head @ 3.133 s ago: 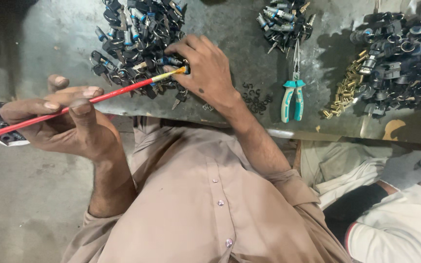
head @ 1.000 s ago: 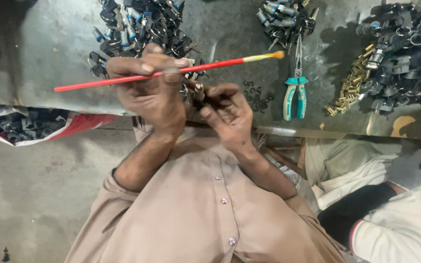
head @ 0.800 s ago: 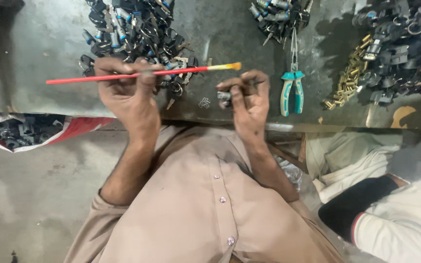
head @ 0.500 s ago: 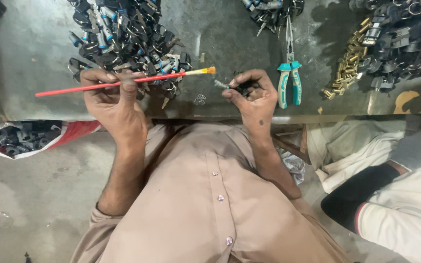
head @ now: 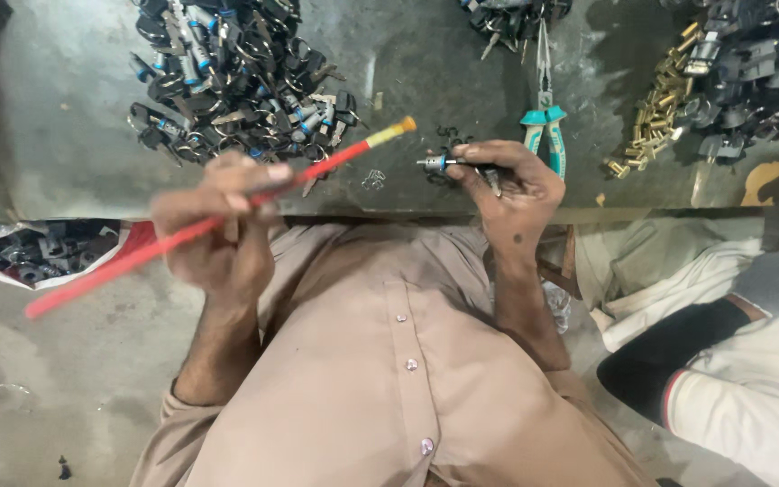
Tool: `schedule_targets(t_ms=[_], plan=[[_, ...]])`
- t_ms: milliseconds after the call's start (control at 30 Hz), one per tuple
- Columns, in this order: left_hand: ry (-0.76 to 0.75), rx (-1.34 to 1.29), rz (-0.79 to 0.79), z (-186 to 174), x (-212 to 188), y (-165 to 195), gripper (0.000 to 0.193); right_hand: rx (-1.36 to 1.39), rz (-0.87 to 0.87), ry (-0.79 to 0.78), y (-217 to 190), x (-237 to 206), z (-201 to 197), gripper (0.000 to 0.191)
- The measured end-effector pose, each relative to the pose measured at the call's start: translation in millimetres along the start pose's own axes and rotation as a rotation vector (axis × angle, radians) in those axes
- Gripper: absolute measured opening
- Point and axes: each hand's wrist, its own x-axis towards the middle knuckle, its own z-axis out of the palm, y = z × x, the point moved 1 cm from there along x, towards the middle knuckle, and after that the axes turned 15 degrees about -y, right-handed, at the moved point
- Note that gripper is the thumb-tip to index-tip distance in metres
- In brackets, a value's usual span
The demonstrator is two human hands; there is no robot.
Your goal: The person repeatedly picks up small metal keys from a pile on a metal table and applies a yellowish substance to the key heads using a red-handled brush. The person holds each key in the left hand and brushes the substance with the right hand, then returns the key to the pile. The process is repeated for multiple keys throughout the clip.
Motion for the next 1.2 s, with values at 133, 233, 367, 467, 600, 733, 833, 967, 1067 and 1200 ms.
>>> schedule_targets(t_ms=[133,233,367,467,600,733,833,967,1067,1200], plan=[[0.013,0.043,0.131,9,-8,12,0.029,0.029,-0.119,0.048,-3,-6,1,0.022],[0.036,-0.026,0.071,13,-12,15,0.029,0.014,-0.184,0.067,-6,-8,1,0.025],[0.059,-0.075,0.048,17,-14,14,0.029,-0.08,-0.209,0.113,-11,-10,2,0.028],[0.101,-0.063,0.037,20,-14,14,0.029,-0.081,-0.222,0.112,-14,-9,4,0.022],[0.023,0.031,0.071,17,-12,22,0.029,-0.276,-0.274,0.109,-20,-9,6,0.024],[-0.11,0.059,0.053,13,-10,31,0.035,-0.399,-0.246,0.09,-28,-17,7,0.027],[-0.195,0.077,0.016,10,-8,37,0.039,-0.459,-0.292,0.1,-29,-18,7,0.029],[-0.293,0.14,0.024,7,-5,40,0.041,-0.416,-0.275,0.114,-29,-18,5,0.03],[-0.249,0.094,0.032,6,-5,43,0.038,-0.383,-0.259,0.101,-31,-19,5,0.029],[-0.311,0.112,0.036,3,-4,46,0.033,-0.337,-0.248,0.117,-32,-21,6,0.029]])
